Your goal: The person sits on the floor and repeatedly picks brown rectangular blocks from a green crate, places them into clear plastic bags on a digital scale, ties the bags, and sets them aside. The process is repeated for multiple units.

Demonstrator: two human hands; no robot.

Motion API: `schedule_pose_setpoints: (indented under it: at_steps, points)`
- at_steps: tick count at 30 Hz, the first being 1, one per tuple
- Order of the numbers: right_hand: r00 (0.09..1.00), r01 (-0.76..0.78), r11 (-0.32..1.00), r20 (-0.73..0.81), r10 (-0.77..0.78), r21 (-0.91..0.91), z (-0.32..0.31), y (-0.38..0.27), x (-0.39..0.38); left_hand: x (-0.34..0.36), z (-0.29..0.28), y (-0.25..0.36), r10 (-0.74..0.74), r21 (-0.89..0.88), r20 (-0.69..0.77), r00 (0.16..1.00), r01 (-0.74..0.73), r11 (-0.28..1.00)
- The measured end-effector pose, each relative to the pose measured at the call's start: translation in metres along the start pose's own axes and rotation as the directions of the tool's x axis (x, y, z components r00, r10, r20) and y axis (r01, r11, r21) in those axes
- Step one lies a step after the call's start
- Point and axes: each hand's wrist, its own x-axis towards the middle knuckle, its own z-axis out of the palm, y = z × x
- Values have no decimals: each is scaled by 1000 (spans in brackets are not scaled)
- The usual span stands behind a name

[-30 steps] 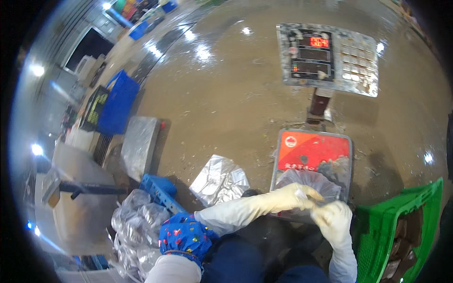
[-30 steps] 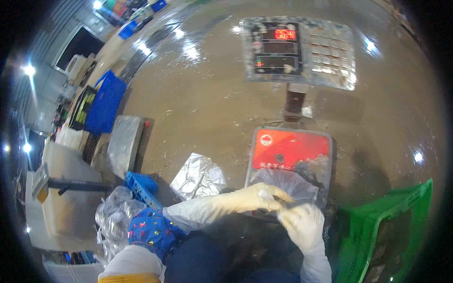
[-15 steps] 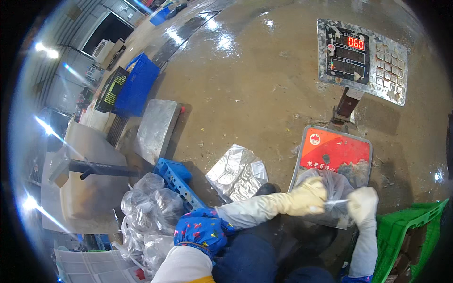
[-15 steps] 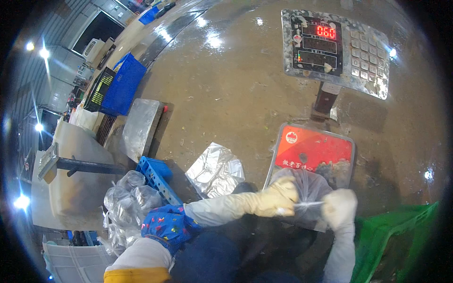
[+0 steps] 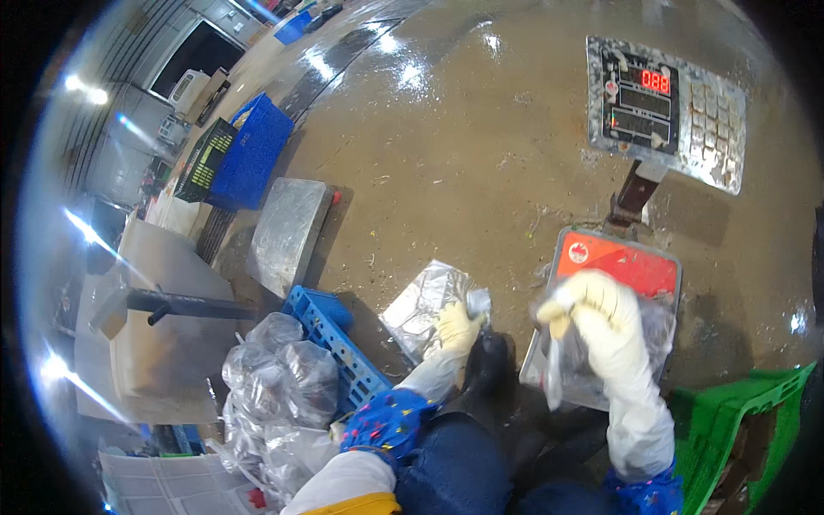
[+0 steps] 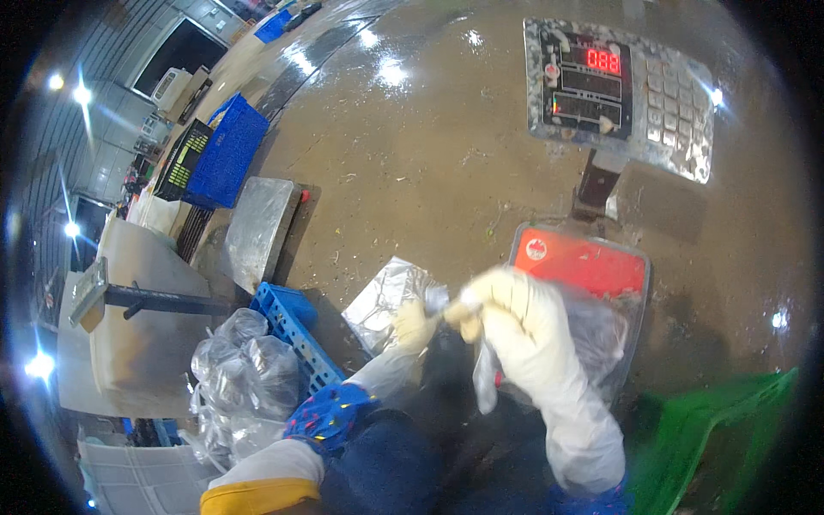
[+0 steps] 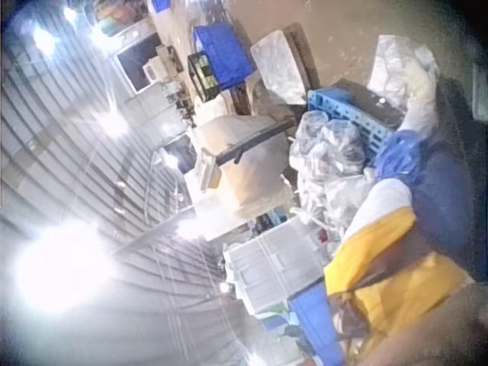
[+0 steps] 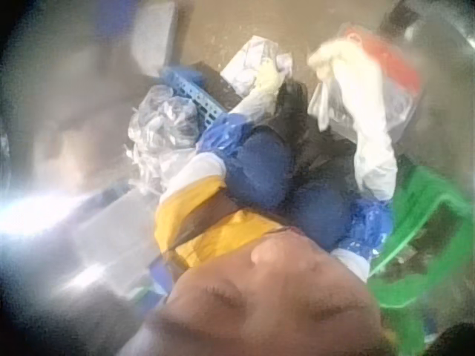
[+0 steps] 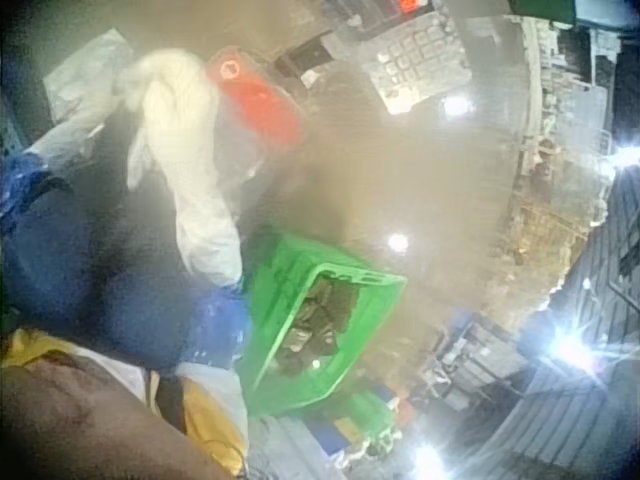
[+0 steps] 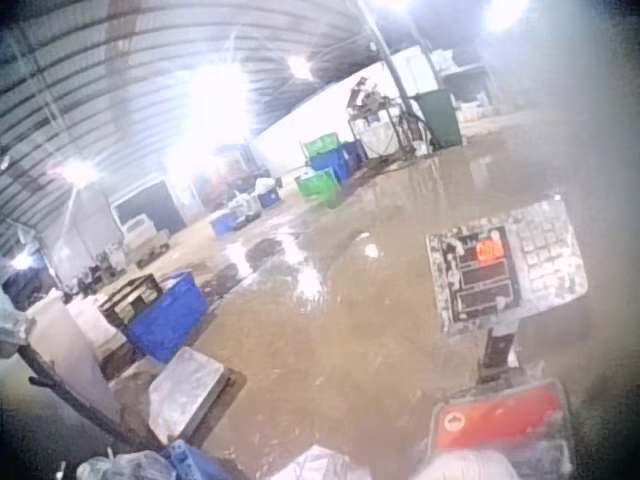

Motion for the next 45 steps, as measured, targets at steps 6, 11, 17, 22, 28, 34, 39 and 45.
schedule_pose_setpoints:
  at_steps: [6,11,17,22,28,34,39,45]
  points:
    - [994,-64,967,-105,39,-245,-17,35,29,-4,7,-63,81,-917,-31,996,-61,393]
    - [992,-103,661,-124,16,-743,-24,58,4,-62,-126,-75,144,-995,49,988,60,-75]
    - [870,490,393,461,-174,-778,11,3,-7,-69,-235,-17,672,-893,279,686,442,-80]
    - [868,349,499,475,148,-793,-28,18,-27,-42,-270,45,927,-934,251,279,322,156]
    - [947,-217,800,77,311,-559,-58,5,-88,-9,-269,141,965,-946,255,67,224,234]
    - [809,-512,816,-469,354,-268,-86,35,-123,-16,-249,172,668,-824,-212,713,-498,271]
    - [802,-350,872,-590,91,-342,-74,64,-118,-93,-242,180,662,-609,387,642,-361,706]
    - [671,-426,891,-715,195,-156,-101,101,-147,-74,-203,189,706,-311,487,514,-653,690]
